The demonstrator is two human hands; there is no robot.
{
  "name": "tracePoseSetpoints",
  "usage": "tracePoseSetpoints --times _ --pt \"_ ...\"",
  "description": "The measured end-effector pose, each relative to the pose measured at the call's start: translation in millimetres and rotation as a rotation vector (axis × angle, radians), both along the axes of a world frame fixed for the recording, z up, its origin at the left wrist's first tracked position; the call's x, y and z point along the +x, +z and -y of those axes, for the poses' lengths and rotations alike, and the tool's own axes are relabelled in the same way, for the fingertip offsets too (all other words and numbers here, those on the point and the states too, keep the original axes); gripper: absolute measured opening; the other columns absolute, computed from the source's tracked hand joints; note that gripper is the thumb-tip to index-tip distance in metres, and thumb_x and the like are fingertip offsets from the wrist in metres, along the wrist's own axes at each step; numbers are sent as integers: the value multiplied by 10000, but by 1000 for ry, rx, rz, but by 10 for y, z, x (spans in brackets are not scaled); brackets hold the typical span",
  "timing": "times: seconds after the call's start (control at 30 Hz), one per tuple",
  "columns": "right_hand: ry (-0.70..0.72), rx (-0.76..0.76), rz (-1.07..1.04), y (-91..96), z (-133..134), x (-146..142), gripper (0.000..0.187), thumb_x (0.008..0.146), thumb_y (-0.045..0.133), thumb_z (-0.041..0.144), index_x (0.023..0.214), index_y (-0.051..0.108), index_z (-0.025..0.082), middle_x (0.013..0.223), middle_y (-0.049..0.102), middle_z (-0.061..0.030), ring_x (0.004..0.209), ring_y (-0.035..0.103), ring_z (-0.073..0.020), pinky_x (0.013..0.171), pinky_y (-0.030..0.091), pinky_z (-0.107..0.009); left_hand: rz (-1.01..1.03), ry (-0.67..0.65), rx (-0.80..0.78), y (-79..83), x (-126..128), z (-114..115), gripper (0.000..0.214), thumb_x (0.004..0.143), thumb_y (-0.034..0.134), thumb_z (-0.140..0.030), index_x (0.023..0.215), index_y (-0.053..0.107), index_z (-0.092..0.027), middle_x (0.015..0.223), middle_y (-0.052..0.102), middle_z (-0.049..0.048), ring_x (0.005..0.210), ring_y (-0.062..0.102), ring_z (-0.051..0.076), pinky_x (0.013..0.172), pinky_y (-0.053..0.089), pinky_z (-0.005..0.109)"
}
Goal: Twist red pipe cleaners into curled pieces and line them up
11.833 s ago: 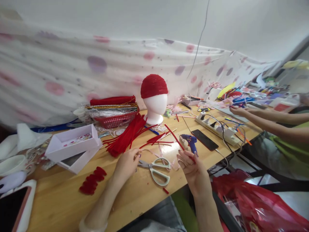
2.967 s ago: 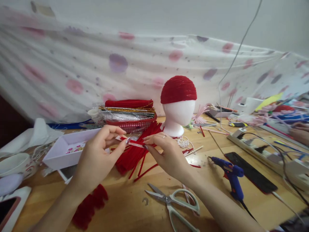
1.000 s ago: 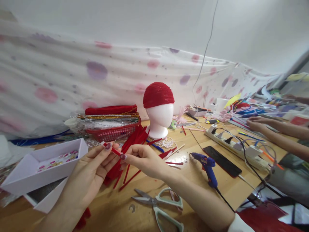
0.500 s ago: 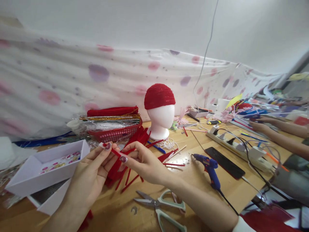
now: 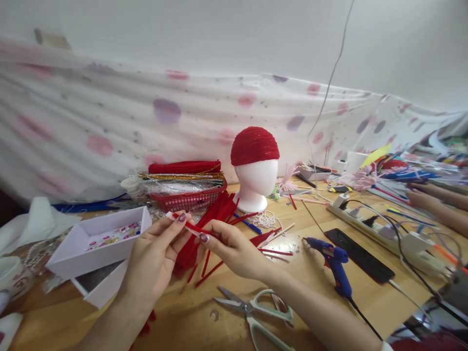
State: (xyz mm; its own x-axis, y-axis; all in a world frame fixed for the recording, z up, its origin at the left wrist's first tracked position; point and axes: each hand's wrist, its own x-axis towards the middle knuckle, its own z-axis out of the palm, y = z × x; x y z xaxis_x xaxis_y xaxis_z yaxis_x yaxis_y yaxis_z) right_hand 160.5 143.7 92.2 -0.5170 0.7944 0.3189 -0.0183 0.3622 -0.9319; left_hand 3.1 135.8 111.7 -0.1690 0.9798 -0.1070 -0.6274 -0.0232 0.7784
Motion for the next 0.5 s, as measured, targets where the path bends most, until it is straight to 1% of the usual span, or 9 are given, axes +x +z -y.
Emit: tracePoseSetpoints --times 0.13,0.23,0.33,0.5 --pt "12 25 53 54 -6 14 382 985 436 479 875 629 167 682 600 10 716 564 -139 701 442 -264 -9 -32 55 11 -4 12 101 616 798 -71 669 744 -139 749 762 20 724 710 121 675 605 171" --pt "-4 50 66 72 -14 25 397 985 443 478 924 668 157 681 637 -5 699 564 -143 700 442 -268 3 -31 81 13 -5 19 117 587 829 -112 674 752 -126 757 764 31 731 708 126 683 605 179" --pt "-15 53 67 83 -20 38 400 976 461 488 931 677 154 683 661 -16 705 579 -150 710 448 -277 19 -29 90 17 -3 16 125 575 836 -119 669 755 -129 768 767 32 747 711 132 689 603 180" --pt "-47 81 76 97 -26 43 361 969 490 459 852 659 163 706 675 -22 713 602 -150 714 459 -279 30 -45 84 9 1 9 127 588 834 -119 690 760 -130 776 773 40 744 715 131 683 598 166"
